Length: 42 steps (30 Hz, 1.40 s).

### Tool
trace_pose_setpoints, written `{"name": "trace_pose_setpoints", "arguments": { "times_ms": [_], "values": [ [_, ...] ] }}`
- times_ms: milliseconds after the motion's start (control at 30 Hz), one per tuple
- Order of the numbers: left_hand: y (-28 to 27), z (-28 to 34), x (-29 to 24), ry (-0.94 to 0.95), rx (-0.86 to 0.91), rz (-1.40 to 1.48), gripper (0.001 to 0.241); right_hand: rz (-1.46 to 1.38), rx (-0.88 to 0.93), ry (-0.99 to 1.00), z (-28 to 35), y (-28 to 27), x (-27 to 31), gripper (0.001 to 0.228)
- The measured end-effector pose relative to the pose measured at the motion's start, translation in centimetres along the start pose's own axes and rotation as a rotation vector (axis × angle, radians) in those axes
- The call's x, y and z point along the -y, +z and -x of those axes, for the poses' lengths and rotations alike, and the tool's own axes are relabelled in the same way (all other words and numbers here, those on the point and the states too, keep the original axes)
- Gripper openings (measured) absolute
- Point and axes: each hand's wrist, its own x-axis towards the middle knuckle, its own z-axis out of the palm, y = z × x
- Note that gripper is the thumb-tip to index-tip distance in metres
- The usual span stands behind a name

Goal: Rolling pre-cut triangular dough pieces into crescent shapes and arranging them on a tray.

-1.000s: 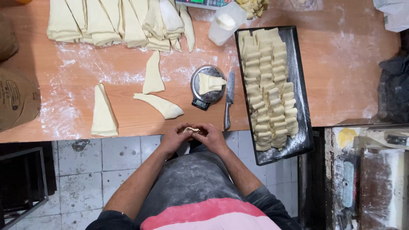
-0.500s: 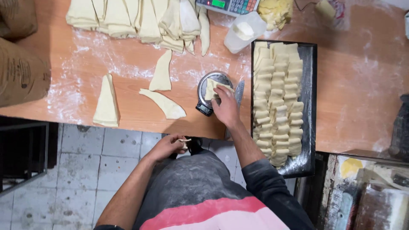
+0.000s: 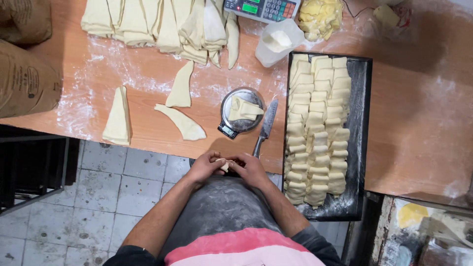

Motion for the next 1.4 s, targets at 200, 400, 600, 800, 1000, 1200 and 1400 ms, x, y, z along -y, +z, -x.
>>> {"name": "trace_pose_setpoints", "arguments": {
  "times_ms": [200, 400, 600, 800, 1000, 1200, 1400],
  "values": [
    [1.9, -0.7, -0.6, -0.034, 0.047, -0.012, 0.032, -0.037, -0.032, -0.08, 0.7, -2.1, 0.3, 0.033],
    [1.0, -1.8, 0.0, -0.037, 0.025, -0.131, 0.032, 0.039, -0.039, -0.105, 0.0, -2.4, -0.2, 0.026],
    [1.3, -1.4, -2.2, -0.059, -0.051, -0.072, 0.026, -0.027, 0.001, -0.174, -0.2, -3.3, 3.2, 0.034],
    [-0.9, -3.8, -1.0, -0.1, 0.154, -0.148, 0.026, 0.086, -0.055, -0.08, -1.1, -2.7, 1.9, 0.028],
    [-1.8, -3.2, -4.4, 0.2, 0.08, -0.732, 0.025, 0.319, -0.185, -0.27, -2.8, -1.7, 0.1, 0.025],
    [-1.6, -4.6, -10.8, 0.834, -0.171, -1.024, 0.025, 0.524, -0.718, -0.097, -8.8, -6.6, 3.7, 0.043],
    [-1.6, -14.7, -12.0, 1.182, -0.032, -1.116, 0.024, 0.573, -0.559, 0.328, -10.9, -8.2, 5.3, 0.028]
  ]
}}
